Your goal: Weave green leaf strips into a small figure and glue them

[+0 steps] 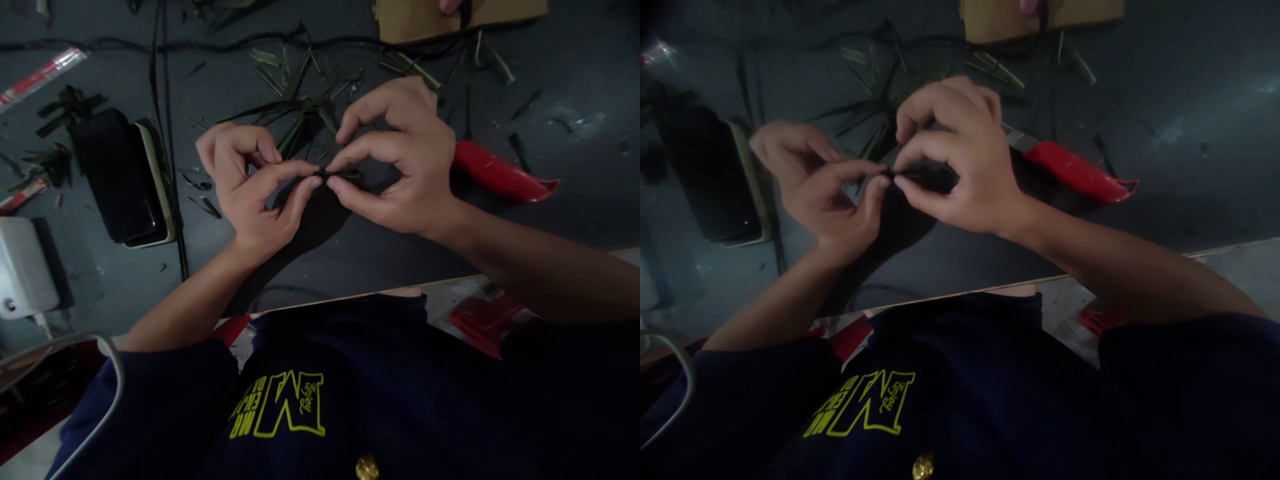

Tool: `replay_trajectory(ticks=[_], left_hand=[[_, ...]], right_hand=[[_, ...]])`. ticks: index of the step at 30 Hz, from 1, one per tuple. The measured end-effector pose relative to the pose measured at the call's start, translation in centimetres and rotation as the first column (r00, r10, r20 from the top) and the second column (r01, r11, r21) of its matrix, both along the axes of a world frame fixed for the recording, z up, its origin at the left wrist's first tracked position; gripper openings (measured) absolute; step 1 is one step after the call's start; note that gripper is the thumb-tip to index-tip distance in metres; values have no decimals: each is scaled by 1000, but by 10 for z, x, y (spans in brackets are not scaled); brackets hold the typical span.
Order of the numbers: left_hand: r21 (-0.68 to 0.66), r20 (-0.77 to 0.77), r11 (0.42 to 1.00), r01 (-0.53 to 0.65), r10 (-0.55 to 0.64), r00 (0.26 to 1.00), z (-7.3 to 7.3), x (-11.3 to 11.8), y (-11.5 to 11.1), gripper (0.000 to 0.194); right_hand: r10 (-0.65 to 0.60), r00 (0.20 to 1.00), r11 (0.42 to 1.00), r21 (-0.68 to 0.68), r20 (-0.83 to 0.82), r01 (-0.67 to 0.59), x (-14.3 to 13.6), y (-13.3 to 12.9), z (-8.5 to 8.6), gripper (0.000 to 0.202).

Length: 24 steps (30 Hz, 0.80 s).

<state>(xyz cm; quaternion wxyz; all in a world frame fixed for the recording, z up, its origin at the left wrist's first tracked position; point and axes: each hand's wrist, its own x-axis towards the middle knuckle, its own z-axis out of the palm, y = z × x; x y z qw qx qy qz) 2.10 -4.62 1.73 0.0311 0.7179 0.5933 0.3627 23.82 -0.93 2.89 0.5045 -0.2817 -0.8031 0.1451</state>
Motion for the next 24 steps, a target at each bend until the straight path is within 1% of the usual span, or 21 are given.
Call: replay_trajectory(ticks=[2,3,5,6,8,11,14,18,19,20,22,24], left_hand=[[2,28,1000,9,-9,1000,0,1,1,58],[7,44,1000,16,-16,999,0,1,2,60],[8,62,1000,27,-27,998,0,0,3,64],[0,65,1000,30,-30,997,-1,-1,4,65],[-34,65,999,31,-29,997,-3,-4,6,65],[-77,75,995,59,-53,996,-9,-10,7,61],[-106,102,990,90,-79,992,-11,-13,3,56],[-39,104,995,94,-90,991,-6,-10,-2,47],[-21,105,995,96,-93,990,-5,-9,-2,46],[-12,113,995,98,-96,989,-4,-9,-2,47],[-15,140,994,109,-106,984,-5,-9,2,52],[2,165,994,106,-105,981,-7,-9,5,58]], right_hand=[[14,998,999,-28,-56,-15,-2,1,0,6],[22,994,997,-67,-103,-29,-3,2,-1,6],[35,972,982,-175,-232,-77,-5,4,-4,7],[43,955,964,-238,-293,-116,-6,6,-7,7],[63,929,911,-360,-366,-204,-7,9,-11,10],[134,934,792,-530,-332,-302,-6,11,-15,24],[193,938,693,-637,-288,-338,-4,8,-10,39],[140,940,583,-741,-312,-333,-5,3,2,39],[125,940,571,-752,-316,-329,-5,2,4,38],[114,939,571,-752,-324,-329,-6,2,6,37],[92,932,601,-727,-349,-332,-6,3,6,29],[75,926,635,-698,-370,-330,-5,4,4,18]])
